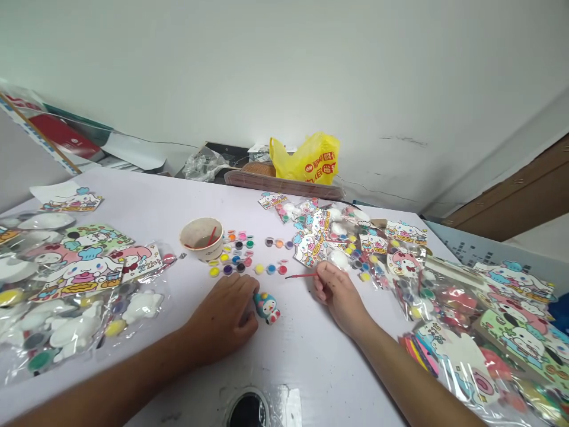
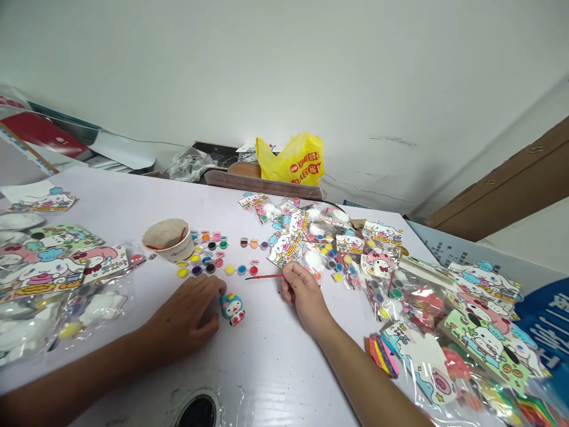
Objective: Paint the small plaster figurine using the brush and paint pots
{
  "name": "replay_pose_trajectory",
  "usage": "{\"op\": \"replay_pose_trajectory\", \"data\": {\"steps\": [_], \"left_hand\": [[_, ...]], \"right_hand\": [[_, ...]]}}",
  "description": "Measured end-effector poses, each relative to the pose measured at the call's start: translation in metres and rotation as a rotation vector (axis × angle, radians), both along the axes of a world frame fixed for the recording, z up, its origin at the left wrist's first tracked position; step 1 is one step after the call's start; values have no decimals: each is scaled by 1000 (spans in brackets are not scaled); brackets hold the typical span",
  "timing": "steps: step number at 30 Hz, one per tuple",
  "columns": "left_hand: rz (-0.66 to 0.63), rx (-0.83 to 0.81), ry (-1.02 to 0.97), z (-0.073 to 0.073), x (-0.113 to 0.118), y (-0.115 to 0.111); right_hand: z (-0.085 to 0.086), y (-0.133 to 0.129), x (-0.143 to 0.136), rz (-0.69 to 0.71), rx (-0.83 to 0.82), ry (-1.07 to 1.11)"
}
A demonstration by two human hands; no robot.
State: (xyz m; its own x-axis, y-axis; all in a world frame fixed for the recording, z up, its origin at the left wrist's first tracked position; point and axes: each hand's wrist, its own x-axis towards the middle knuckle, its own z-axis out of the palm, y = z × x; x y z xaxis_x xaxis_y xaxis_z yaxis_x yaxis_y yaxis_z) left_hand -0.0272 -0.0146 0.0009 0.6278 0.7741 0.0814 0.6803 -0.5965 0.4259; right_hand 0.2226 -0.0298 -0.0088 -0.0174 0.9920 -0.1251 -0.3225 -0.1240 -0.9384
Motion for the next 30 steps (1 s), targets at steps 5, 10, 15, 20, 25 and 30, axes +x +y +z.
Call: {"op": "replay_pose_trajectory", "data": {"steps": [5,10,15,20,25,30], "left_hand": [[-14,21,-1,-1,1,2],[-49,-2,-54,-7,-2,2],[-53,9,-60,-9,-2,3],[-9,9,-74,-9,0,3],[42,19,-9,-6,2,4],[-7,25,-56,-8,1,4]], "right_hand": [[-2,1,1,-4,-13,-22],[-2,1,3,15,-14,-45],[-1,0,2,3,-15,-49],[-3,-4,0,-98,76,-224],[-5,-6,2,-217,163,-488],[-1,-2,2,-252,162,-590]]}}
